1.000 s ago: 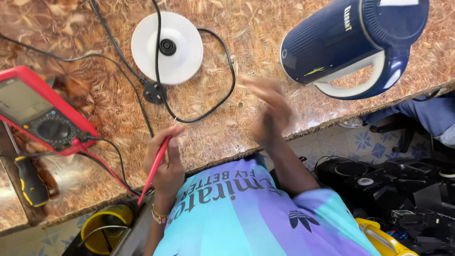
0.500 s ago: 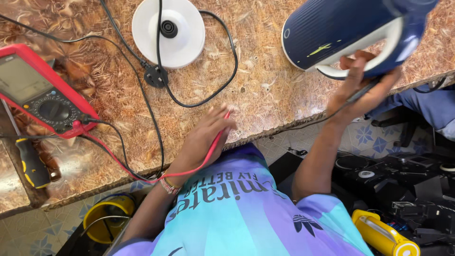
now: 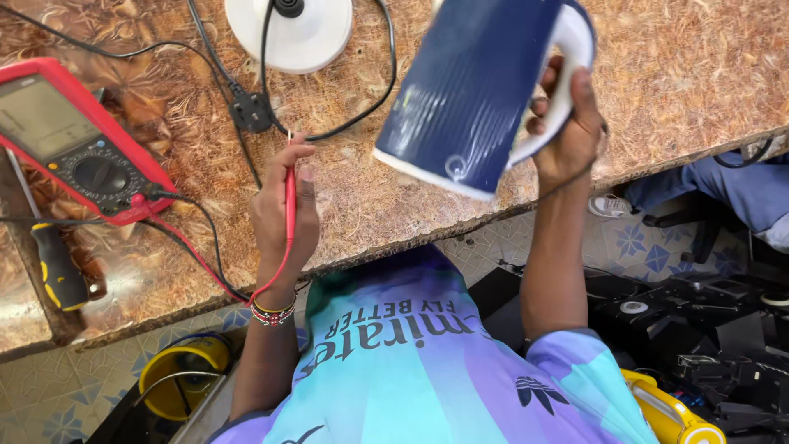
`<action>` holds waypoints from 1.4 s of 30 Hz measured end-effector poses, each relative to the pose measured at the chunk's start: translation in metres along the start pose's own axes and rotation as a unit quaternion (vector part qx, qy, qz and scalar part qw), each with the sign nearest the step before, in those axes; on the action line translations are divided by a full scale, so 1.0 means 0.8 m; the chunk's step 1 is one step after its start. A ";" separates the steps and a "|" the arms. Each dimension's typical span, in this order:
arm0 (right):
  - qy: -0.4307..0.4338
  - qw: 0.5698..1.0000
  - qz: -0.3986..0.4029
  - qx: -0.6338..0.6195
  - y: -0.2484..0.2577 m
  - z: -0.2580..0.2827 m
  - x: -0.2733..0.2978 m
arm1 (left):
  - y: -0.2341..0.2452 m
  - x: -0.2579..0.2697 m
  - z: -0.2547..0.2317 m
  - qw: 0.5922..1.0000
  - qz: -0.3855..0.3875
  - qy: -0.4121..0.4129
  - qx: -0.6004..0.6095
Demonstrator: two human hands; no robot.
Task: The person uses a multimeter to test the electrical continuity of a blue electric kettle and a white lamp base. They then use a screwdriver to pry open the base of the kettle, remove the bottom cover, and test the internal components with the multimeter probes.
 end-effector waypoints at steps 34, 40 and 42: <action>0.271 0.809 -0.001 0.522 -0.125 -0.050 0.121 | -0.077 -0.052 -0.022 0.947 0.063 -0.312 -0.033; 0.275 0.761 0.066 0.584 -0.134 -0.044 0.124 | -0.086 -0.055 -0.022 0.952 0.020 -0.306 0.022; 0.265 0.764 0.086 0.582 -0.141 -0.041 0.124 | -0.086 -0.054 -0.020 0.953 0.017 -0.302 0.019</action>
Point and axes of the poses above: each hand's wrist, its own x-axis away from the middle knuckle, its own y-axis out of the back of the hand, z = x × y, the point moved 1 cm from there along -x, towards the middle knuckle, and after that the axes turned 13 degrees about z, right-handed, at the moved point
